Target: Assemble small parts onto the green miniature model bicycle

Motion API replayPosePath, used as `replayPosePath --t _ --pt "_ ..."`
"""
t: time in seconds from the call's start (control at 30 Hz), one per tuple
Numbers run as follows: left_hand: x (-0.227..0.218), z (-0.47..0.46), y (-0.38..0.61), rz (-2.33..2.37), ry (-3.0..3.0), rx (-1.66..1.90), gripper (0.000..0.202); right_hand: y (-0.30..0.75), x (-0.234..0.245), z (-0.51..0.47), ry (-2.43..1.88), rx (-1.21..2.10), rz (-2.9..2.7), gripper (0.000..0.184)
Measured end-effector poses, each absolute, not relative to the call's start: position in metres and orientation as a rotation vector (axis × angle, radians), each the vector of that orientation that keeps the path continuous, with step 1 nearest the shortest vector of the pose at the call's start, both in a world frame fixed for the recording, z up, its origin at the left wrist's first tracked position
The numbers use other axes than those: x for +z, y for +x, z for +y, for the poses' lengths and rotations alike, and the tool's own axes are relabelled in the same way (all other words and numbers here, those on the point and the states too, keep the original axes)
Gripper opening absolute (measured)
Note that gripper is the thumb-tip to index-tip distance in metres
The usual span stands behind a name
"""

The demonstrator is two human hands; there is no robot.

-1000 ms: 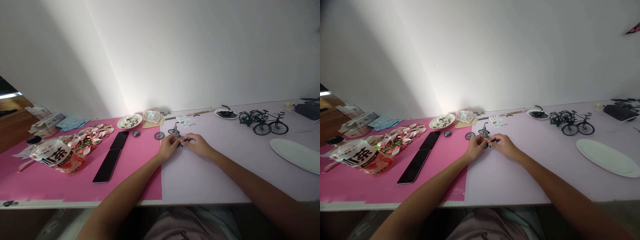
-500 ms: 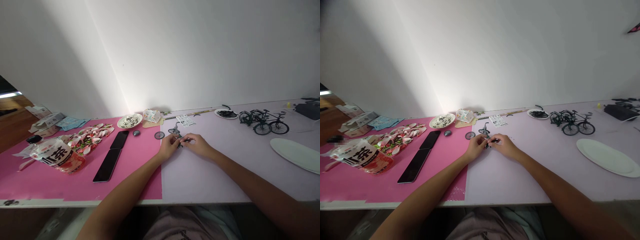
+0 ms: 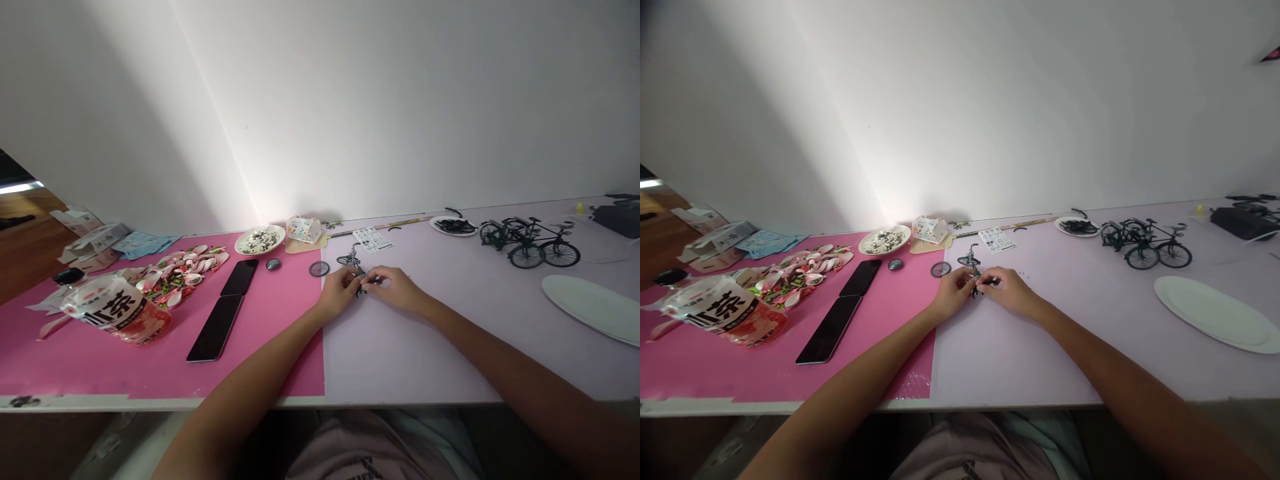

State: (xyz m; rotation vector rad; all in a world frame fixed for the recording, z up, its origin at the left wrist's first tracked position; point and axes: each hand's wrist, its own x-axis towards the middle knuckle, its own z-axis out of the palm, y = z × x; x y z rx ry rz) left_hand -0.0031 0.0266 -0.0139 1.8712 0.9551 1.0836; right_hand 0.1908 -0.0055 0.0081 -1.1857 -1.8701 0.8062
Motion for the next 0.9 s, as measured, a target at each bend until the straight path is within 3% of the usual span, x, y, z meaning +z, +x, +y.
replayPosePath --t 0.9 --pt "-0.0126 0.0243 -0.004 0.997 1.988 1.047 0.019 0.1896 0.0159 -0.0119 -1.19 0.807 -1.931 0.021"
